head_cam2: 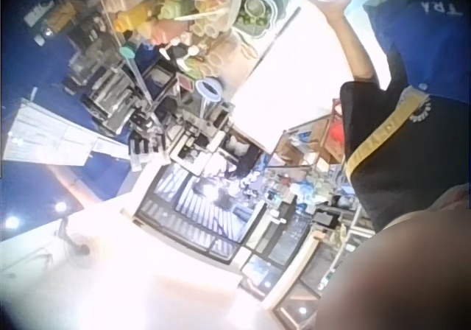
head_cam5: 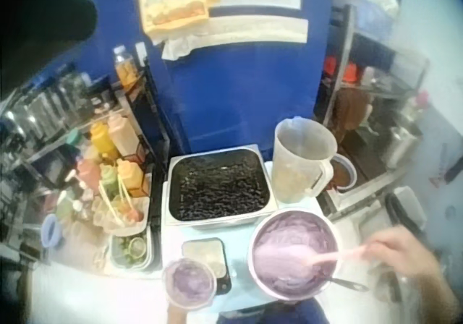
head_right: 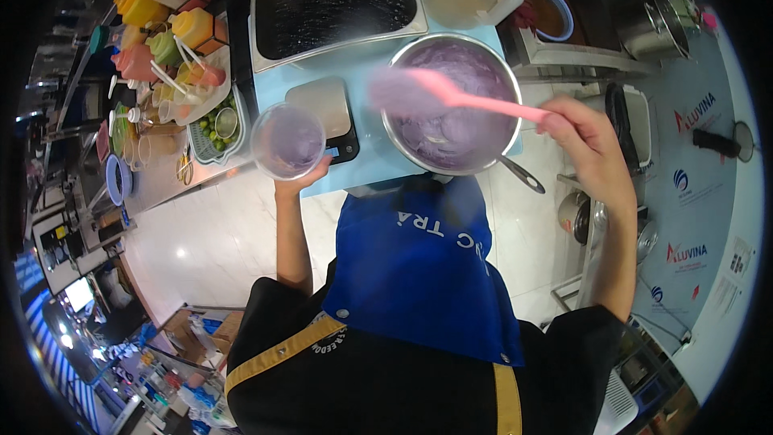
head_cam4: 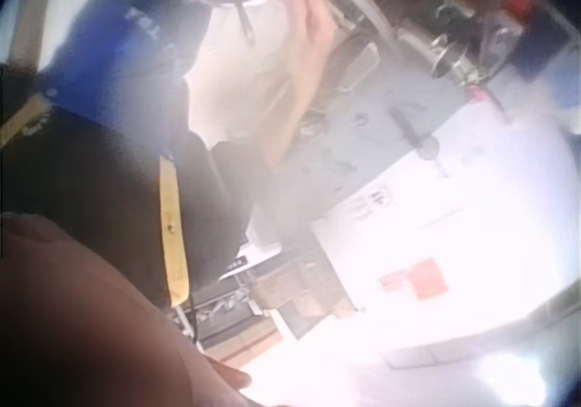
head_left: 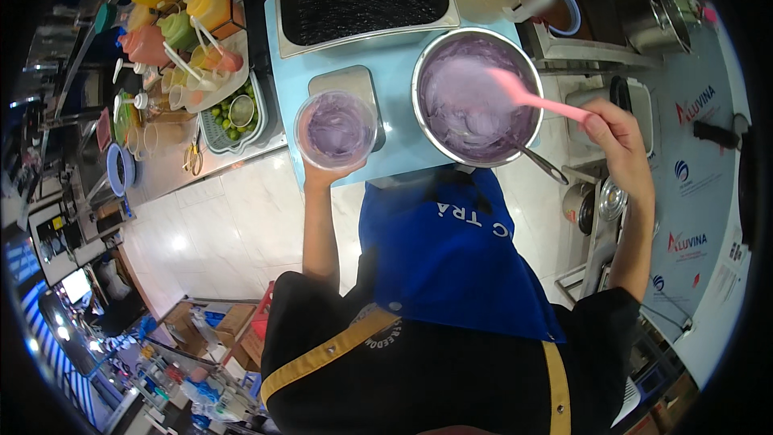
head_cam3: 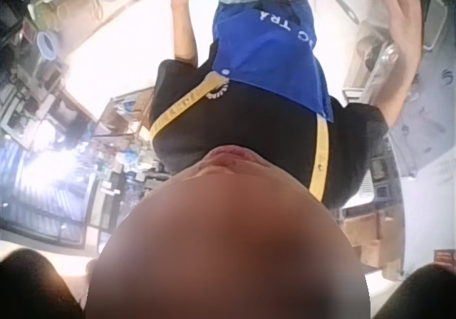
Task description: The person scoops a purple paste into a plastic cup, adds ice and a liquid, then seals the cup with a lid. The person uses a spoon and a pink spatula to transfer and smooth the paste, and a scoop to add ice.
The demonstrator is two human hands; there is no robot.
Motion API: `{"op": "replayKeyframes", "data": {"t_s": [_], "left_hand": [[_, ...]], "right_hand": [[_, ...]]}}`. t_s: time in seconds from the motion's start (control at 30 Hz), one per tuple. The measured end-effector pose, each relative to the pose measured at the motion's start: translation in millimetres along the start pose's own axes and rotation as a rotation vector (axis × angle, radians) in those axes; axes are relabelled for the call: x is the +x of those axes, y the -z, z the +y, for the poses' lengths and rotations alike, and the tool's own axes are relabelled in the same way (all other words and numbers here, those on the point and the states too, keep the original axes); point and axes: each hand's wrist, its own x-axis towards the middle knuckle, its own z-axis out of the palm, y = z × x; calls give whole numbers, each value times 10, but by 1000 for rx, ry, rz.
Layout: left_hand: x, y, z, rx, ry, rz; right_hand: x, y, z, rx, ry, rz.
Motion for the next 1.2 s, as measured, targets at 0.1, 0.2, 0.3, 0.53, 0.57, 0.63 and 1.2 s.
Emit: {"op": "replayKeyframes", "data": {"t_s": [0.1, 0.2, 0.3, 0.53, 0.57, 0.63, 1.2], "left_hand": [[-50, -81, -25, 45, -58, 36], [-280, -14, -506, 96, 56, 6], [-264, -51, -402, 198, 1, 80], [61, -309, 434, 125, -88, 190], [83, -323, 497, 155, -149, 212], [73, -304, 501, 270, -220, 179], [136, -264, 530, 497, -490, -18]], "right_hand": [[204, -233, -694, -197, 79, -186], [350, -507, -1022, -481, 284, -250], [413, -792, -1089, -632, 491, -236], [606, -1530, -920, -772, 598, -230], [645, -1597, -838, -761, 570, -234], [689, -1635, -745, -718, 530, -239], [250, -1572, -94, 182, -131, -371]]}}
